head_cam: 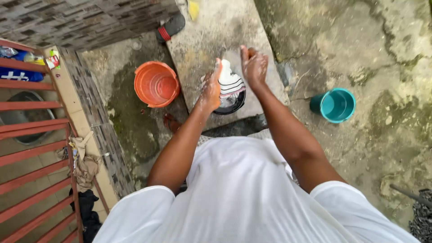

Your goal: Hand-washing a shirt in a bucket using soap and water.

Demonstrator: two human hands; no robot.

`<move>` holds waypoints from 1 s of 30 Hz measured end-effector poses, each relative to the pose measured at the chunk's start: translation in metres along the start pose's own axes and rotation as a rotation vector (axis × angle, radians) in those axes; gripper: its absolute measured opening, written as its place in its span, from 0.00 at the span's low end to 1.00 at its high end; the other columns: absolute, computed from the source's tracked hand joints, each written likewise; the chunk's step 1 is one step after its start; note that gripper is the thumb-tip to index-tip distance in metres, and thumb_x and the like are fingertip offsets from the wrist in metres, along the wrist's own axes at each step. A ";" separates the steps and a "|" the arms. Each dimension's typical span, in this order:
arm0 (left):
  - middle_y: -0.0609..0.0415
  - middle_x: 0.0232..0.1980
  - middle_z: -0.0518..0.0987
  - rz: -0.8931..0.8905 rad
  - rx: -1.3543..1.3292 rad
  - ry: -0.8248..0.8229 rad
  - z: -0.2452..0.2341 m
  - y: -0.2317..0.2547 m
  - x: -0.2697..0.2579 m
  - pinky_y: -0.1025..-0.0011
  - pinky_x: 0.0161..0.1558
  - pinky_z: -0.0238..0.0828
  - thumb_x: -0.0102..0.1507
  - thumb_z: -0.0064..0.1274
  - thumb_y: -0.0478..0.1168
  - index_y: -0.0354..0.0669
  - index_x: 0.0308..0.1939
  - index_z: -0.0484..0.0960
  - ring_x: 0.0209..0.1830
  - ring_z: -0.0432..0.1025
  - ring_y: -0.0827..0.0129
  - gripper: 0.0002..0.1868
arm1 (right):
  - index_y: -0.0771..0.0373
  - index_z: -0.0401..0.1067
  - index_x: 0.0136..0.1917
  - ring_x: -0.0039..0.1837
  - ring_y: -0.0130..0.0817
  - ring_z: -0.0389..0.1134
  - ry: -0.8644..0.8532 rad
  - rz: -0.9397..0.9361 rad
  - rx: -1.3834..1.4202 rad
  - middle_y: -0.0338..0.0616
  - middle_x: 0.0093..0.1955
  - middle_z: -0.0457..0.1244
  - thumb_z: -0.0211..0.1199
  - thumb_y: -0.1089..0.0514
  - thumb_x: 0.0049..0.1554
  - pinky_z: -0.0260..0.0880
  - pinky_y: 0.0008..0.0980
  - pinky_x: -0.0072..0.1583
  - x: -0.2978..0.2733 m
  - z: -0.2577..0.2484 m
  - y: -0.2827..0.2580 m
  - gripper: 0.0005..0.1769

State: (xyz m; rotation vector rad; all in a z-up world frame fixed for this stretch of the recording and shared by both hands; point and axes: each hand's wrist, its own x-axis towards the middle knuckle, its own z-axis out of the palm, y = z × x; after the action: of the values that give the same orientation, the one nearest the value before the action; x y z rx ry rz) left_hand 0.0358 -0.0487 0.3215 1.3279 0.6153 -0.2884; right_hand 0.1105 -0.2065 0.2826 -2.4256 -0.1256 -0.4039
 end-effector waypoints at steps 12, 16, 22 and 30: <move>0.44 0.65 0.77 -0.222 -0.588 0.185 -0.020 -0.059 0.070 0.55 0.57 0.77 0.66 0.42 0.65 0.40 0.67 0.73 0.59 0.77 0.53 0.37 | 0.62 0.72 0.46 0.35 0.29 0.69 -0.505 1.035 0.485 0.41 0.39 0.69 0.68 0.57 0.56 0.67 0.30 0.35 -0.088 0.066 0.322 0.09; 0.46 0.66 0.76 -0.350 -0.608 0.193 -0.007 -0.118 0.121 0.53 0.61 0.74 0.66 0.43 0.64 0.41 0.69 0.70 0.62 0.74 0.54 0.37 | 0.66 0.74 0.48 0.37 0.35 0.70 -0.701 1.049 0.178 0.47 0.40 0.70 0.71 0.56 0.55 0.71 0.37 0.41 -0.130 0.153 0.419 0.13; 0.43 0.67 0.76 -0.356 -0.710 0.184 0.018 -0.193 0.177 0.52 0.63 0.71 0.66 0.44 0.64 0.36 0.70 0.69 0.63 0.73 0.51 0.40 | 0.62 0.73 0.56 0.52 0.42 0.71 -0.854 0.808 -0.073 0.51 0.49 0.70 0.72 0.53 0.54 0.70 0.42 0.56 -0.137 0.278 0.476 0.20; 0.38 0.65 0.76 -0.301 -0.592 0.388 0.012 -0.235 0.210 0.49 0.63 0.73 0.67 0.41 0.65 0.32 0.69 0.68 0.64 0.73 0.47 0.41 | 0.58 0.60 0.74 0.58 0.55 0.68 -0.757 0.532 -0.411 0.61 0.66 0.60 0.66 0.61 0.54 0.70 0.47 0.56 -0.165 0.381 0.502 0.36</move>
State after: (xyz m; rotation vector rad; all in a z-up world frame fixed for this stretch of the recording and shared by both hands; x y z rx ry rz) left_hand 0.0837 -0.0846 0.0123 0.7155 1.1338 -0.0740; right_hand 0.1480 -0.3509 -0.3521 -2.7489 0.3036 0.8043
